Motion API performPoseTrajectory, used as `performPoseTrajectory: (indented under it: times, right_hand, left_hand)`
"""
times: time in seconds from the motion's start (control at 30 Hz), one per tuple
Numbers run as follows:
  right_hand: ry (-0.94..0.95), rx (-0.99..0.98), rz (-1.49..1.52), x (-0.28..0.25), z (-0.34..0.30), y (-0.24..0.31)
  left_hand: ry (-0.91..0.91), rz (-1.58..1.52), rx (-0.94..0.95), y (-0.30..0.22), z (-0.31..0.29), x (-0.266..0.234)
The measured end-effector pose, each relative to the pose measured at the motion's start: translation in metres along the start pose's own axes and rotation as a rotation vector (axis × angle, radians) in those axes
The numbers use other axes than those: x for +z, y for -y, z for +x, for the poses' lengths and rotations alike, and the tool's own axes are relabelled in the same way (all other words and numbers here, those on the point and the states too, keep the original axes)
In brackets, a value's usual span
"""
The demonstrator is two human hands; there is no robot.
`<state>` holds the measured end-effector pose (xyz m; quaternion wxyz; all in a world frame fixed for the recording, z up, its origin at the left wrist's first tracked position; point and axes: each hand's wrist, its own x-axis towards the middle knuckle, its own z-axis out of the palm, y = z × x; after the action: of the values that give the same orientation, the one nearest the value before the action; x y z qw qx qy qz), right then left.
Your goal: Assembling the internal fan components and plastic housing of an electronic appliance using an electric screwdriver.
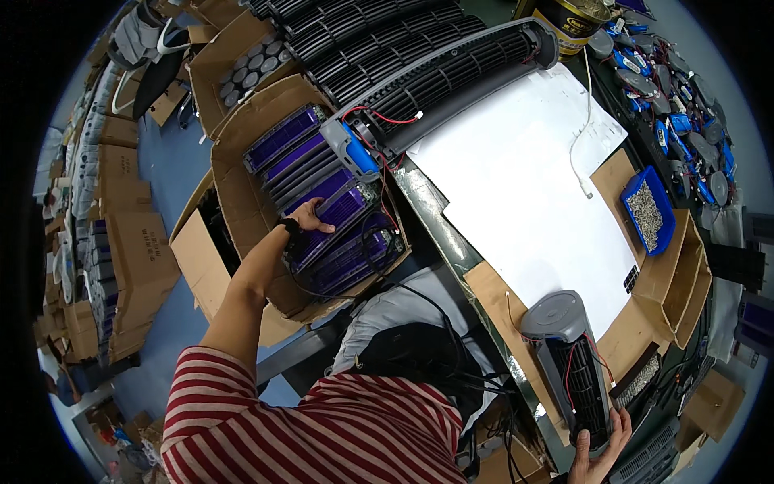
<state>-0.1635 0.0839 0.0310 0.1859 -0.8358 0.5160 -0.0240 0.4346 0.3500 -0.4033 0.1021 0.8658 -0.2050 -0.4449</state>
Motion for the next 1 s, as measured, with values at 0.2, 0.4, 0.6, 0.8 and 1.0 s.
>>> performPoseTrajectory:
  times: [0.2, 0.4, 0.6, 0.8, 1.0]
  right_hand:
    - [0.01, -0.019, -0.042, 0.0, -0.003, 0.006]
    - [-0.029, 0.088, 0.044, -0.003, -0.003, 0.015]
    - [-0.047, 0.082, 0.147, -0.044, -0.003, 0.023]
    - [-0.22, 0.072, 0.428, -0.112, -0.02, 0.005]
    - [0.117, -0.153, 0.909, -0.088, 0.027, 0.037]
  left_hand:
    - [-0.015, 0.217, -0.069, -0.019, -0.01, 0.005]
    - [-0.082, 0.183, -0.073, -0.046, -0.04, 0.0]
    - [-0.208, -0.046, -0.031, -0.02, -0.083, -0.014]
    - [-0.436, -0.55, 0.326, -0.057, -0.199, -0.075]
    - [-0.859, -0.339, 0.7, -0.156, -0.355, -0.13]
